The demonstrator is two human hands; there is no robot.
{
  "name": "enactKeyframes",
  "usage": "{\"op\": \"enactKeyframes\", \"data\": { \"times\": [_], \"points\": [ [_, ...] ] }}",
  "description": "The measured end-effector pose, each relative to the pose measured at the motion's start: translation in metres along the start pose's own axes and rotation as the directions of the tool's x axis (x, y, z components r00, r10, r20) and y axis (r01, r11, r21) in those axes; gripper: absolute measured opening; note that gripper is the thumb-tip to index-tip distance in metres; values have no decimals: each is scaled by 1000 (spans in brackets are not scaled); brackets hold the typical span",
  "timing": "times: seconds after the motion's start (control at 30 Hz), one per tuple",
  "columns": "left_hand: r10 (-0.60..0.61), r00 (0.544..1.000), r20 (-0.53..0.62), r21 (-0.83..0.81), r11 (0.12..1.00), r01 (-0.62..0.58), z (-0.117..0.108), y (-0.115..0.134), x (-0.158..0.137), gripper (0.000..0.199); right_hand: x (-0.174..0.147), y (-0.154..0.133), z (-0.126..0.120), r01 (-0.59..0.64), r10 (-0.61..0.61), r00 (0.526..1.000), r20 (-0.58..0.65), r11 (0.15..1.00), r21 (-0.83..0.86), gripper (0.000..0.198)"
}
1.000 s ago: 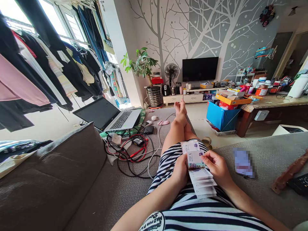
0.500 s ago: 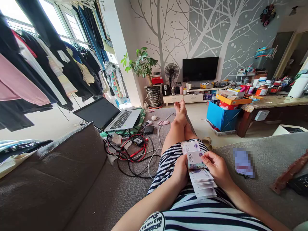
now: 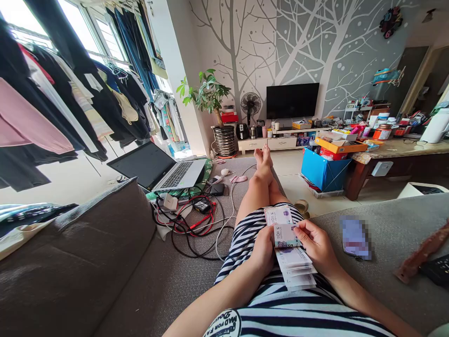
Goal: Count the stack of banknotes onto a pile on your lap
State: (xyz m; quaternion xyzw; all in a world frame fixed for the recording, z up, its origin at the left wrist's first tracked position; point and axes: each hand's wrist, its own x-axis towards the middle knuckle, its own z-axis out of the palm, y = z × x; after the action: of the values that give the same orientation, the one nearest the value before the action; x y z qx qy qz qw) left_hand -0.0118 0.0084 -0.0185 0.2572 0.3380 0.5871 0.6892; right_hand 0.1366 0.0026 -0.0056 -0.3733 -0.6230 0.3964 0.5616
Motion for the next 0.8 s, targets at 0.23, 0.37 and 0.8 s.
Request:
{"op": "enactKeyframes", "data": {
  "times": [0.23, 0.37, 0.8],
  "points": [
    [-10, 1000, 15, -3, 1000, 10, -2, 0, 0, 31, 0, -3, 0, 5, -5, 1000, 2, 1000, -13, 52],
    [-18, 1000, -12, 10, 1000, 18, -2, 0, 0, 31, -1, -2, 0, 9, -9, 1000, -14, 1000, -10, 54],
    [0, 1000, -22, -17, 1000, 0, 6, 8, -7, 30, 7, 15, -3, -82, 78, 994, -72, 995, -54, 64]
  ]
}}
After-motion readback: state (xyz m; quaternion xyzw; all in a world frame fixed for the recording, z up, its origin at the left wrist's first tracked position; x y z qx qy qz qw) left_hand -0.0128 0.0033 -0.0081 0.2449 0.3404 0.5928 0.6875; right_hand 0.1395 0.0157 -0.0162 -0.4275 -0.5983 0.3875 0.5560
